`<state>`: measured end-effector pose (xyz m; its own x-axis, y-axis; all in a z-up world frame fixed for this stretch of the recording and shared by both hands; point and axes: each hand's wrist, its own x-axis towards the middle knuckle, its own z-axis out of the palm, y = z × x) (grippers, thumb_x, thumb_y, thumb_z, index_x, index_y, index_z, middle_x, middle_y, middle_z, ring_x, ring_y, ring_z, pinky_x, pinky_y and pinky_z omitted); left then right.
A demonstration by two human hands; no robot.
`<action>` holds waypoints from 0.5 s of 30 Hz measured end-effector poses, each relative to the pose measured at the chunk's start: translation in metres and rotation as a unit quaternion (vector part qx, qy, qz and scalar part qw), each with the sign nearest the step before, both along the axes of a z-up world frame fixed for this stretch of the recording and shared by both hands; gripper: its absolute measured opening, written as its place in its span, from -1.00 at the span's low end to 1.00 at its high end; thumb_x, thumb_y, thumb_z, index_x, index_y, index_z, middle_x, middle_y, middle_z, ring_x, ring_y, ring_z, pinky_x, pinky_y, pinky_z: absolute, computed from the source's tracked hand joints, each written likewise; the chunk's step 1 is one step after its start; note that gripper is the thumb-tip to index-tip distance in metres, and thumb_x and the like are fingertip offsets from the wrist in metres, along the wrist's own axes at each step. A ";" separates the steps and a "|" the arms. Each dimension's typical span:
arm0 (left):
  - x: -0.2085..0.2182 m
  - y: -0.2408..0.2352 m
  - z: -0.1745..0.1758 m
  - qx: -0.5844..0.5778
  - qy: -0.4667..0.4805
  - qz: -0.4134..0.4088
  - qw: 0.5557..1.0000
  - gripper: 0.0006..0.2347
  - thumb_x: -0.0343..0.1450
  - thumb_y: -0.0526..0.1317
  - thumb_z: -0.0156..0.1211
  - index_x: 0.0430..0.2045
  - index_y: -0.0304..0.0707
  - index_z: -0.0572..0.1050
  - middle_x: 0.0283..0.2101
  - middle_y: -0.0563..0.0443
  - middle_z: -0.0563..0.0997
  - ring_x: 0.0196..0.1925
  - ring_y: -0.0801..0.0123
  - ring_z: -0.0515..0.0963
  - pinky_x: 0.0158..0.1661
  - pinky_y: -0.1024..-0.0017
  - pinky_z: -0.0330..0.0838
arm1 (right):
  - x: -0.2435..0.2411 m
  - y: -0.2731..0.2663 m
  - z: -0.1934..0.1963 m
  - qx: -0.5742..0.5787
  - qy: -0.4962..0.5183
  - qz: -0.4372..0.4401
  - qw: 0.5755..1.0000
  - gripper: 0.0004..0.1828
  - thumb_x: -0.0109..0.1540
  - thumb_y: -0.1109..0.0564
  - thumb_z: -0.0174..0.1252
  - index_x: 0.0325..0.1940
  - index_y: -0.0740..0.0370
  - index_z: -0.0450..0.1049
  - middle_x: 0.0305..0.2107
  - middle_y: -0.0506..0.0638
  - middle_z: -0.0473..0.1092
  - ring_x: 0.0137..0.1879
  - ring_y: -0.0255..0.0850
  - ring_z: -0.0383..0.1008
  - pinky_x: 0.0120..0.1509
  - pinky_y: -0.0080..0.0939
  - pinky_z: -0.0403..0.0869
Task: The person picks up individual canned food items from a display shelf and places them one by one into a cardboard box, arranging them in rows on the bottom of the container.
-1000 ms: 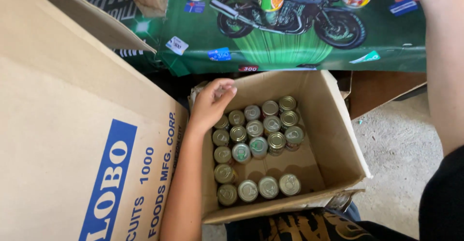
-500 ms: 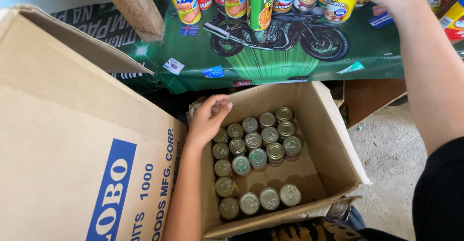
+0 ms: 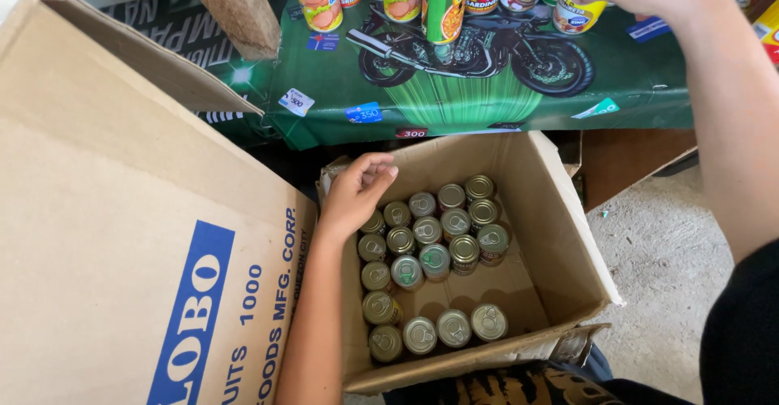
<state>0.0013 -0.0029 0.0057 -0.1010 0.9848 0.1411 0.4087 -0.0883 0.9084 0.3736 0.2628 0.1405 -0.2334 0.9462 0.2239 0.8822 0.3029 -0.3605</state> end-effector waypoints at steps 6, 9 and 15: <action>-0.005 0.001 -0.013 0.007 0.003 -0.039 0.999 -0.65 0.45 -0.12 0.33 0.10 -0.17 0.51 -0.15 0.04 0.66 -0.19 0.51 0.56 -0.12 0.51 0.49 | -0.030 -0.066 0.035 -0.080 0.084 0.087 0.989 -0.52 0.06 -0.01 0.47 -0.01 0.25 0.62 -0.36 0.16 0.51 -0.34 0.02 0.43 -0.33 -0.03 0.37; 0.002 -0.001 -0.008 -0.034 -0.123 -0.087 0.988 -0.43 0.34 -0.15 0.45 0.25 -0.14 0.34 -0.01 -0.04 0.52 -0.18 0.49 0.50 -0.14 0.50 0.49 | -0.061 -0.103 0.051 -0.071 0.142 0.282 0.946 -0.38 -0.05 0.14 0.46 0.09 0.21 0.54 -0.18 -0.01 0.53 -0.17 -0.24 0.47 -0.18 -0.30 0.40; 0.006 -0.019 0.029 -0.041 -0.186 -0.181 0.965 -0.34 0.28 -0.18 0.50 0.29 -0.18 0.32 0.12 -0.01 0.50 -0.06 0.46 0.59 -0.09 0.49 0.53 | -0.124 -0.154 0.042 -0.123 0.156 0.431 0.880 -0.30 -0.11 0.30 0.49 0.09 0.25 0.44 -0.01 -0.01 0.47 0.10 -0.26 0.51 0.11 -0.21 0.57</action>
